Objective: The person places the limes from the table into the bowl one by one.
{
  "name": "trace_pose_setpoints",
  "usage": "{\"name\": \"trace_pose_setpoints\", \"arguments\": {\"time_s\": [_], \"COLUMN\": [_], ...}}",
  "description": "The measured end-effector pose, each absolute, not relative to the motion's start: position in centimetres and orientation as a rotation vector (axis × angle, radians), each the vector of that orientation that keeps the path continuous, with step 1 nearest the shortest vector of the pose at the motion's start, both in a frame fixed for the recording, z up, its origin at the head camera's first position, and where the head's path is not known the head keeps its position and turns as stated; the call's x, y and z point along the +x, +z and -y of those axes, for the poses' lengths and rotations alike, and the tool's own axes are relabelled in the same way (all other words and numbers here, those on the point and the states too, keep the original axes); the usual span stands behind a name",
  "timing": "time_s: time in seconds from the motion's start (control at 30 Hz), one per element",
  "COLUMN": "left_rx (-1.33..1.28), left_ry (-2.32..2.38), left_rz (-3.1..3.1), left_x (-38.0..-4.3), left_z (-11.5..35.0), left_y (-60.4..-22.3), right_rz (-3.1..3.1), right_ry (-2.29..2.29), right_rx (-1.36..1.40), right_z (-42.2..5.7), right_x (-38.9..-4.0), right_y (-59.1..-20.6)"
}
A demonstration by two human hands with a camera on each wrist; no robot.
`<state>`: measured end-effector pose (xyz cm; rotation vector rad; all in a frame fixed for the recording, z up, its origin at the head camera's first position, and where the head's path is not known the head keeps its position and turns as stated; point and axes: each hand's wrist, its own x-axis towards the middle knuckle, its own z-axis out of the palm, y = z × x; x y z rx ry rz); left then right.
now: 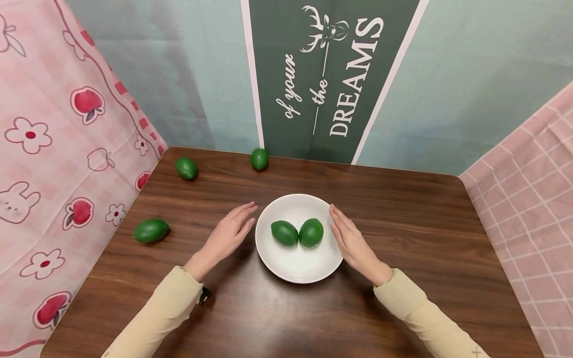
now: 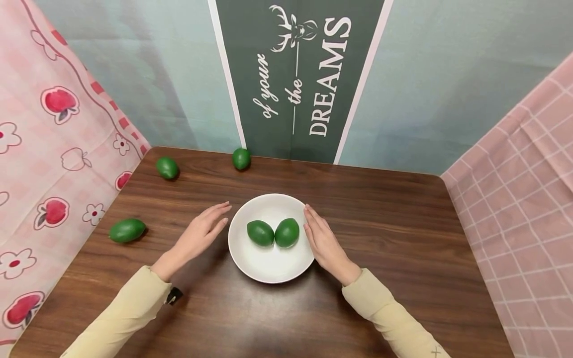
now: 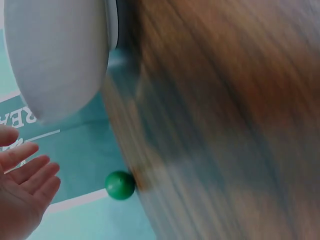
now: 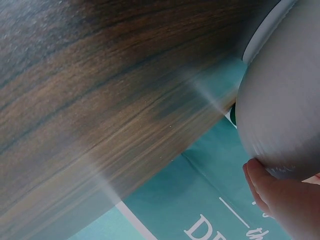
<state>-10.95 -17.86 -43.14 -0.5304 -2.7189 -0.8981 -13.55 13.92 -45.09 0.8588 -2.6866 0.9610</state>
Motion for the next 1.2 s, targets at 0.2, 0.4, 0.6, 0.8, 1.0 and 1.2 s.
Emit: {"name": "trace_pose_setpoints", "arguments": {"time_s": [0.2,0.4,0.6,0.8,1.0,1.2], "left_rx": [-0.513,-0.516,-0.528,-0.528,-0.538,-0.541], "left_ry": [-0.775,-0.671,-0.586,-0.521,-0.48,-0.455], "left_rz": [2.758,2.833,2.892,2.922,2.942,2.939], "left_x": [-11.2,-11.4,-11.3,-11.3,-11.2,-11.0], "left_z": [19.5,20.5,21.5,22.4,23.2,24.0], "left_y": [-42.5,-41.9,-41.7,-41.7,-41.4,-41.1], "right_rz": [2.712,2.723,2.729,2.714,2.729,2.741], "right_ry": [0.96,0.961,0.974,0.975,0.969,0.969], "right_rx": [0.848,0.841,0.836,0.843,0.841,0.841], "right_z": [-13.9,-14.0,-13.8,-13.8,-13.9,-13.9], "right_x": [-13.5,-13.5,-13.4,-13.4,-13.4,-13.5], "right_y": [-45.1,-45.1,-44.9,-44.9,-44.9,-44.9]}}
